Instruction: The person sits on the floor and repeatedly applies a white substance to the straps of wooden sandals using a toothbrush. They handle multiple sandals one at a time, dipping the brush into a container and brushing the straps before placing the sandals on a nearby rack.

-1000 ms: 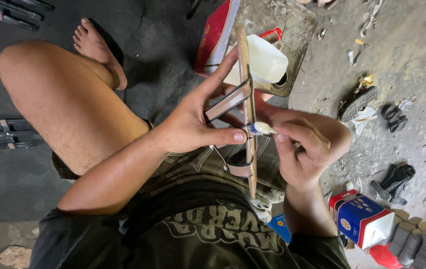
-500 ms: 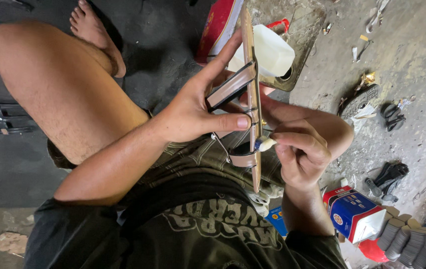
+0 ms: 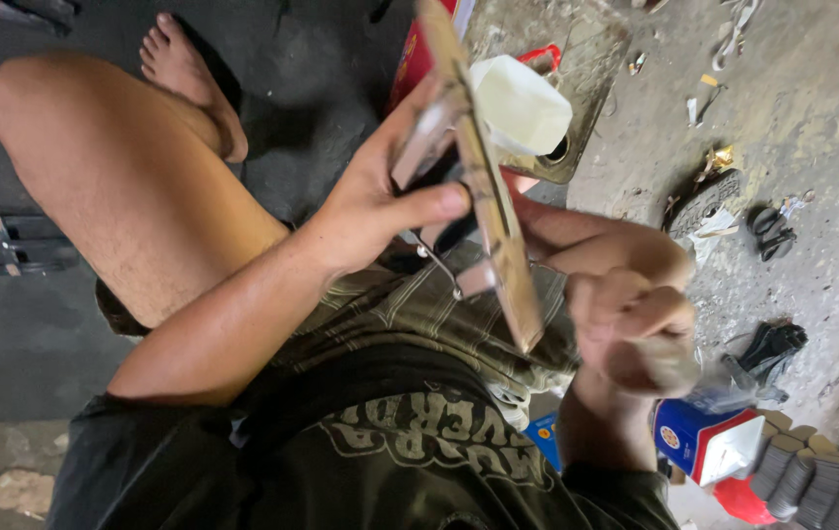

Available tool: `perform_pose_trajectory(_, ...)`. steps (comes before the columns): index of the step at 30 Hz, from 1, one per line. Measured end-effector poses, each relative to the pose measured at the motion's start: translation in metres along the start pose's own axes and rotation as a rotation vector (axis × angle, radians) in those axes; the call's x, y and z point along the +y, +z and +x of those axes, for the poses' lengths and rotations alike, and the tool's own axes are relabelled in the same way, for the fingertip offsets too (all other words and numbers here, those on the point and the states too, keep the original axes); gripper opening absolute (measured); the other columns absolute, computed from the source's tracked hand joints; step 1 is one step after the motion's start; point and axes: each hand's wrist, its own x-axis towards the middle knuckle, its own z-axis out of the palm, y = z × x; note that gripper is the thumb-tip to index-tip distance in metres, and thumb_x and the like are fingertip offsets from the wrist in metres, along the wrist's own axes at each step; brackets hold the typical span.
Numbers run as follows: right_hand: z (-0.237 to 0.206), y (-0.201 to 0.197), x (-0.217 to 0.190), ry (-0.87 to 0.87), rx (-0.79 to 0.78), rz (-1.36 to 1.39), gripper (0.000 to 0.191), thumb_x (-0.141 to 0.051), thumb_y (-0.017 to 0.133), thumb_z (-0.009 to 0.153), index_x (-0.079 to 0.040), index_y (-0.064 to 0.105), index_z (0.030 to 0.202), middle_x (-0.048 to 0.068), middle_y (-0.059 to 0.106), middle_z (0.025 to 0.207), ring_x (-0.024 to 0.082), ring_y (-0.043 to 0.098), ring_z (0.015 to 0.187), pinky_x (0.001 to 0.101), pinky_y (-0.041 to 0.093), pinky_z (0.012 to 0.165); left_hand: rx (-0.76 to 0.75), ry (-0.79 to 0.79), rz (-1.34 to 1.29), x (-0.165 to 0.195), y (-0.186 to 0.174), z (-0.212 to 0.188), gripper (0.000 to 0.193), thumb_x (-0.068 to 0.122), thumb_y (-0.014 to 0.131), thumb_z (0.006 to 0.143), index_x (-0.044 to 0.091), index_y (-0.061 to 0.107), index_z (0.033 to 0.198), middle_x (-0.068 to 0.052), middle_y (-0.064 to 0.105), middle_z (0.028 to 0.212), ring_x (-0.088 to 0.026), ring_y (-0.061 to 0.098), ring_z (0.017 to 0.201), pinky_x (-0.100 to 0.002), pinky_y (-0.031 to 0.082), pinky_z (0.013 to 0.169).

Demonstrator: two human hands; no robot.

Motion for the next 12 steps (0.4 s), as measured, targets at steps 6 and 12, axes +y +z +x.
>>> perform_pose_trajectory(6, 0.002, -0.016, 0.055, 0.386, 0.451, 0.453, 0.03, -0.029, 0.054, 0.115, -0.004, 0.059, 0.132, 0.017, 0.068, 0.123, 0.028, 0.066, 0.1, 0.0437, 0.055, 0.081, 0.118, 0.242, -0.022, -0.03, 0.002, 0.002, 0.094, 0.036, 0.087, 0.095, -0.008, 0.034, 0.159, -0.015, 0.055, 0.138, -0.024, 0.052, 0.128, -0.039, 0.044, 0.114)
perform_pose_trajectory(12, -0.007, -0.003, 0.097, 0.253, 0.368, 0.5, 0.044, -0.025, 0.057, 0.116, -0.003, 0.047, 0.154, 0.017, 0.062, 0.136, 0.028, 0.066, 0.111, 0.0411, 0.056, 0.092, 0.031, 0.492, 0.454, -0.043, 0.025, -0.016, 0.123, 0.021, 0.099, 0.078, 0.009, 0.014, 0.166, -0.007, 0.047, 0.152, -0.017, 0.048, 0.143, -0.038, 0.04, 0.126)
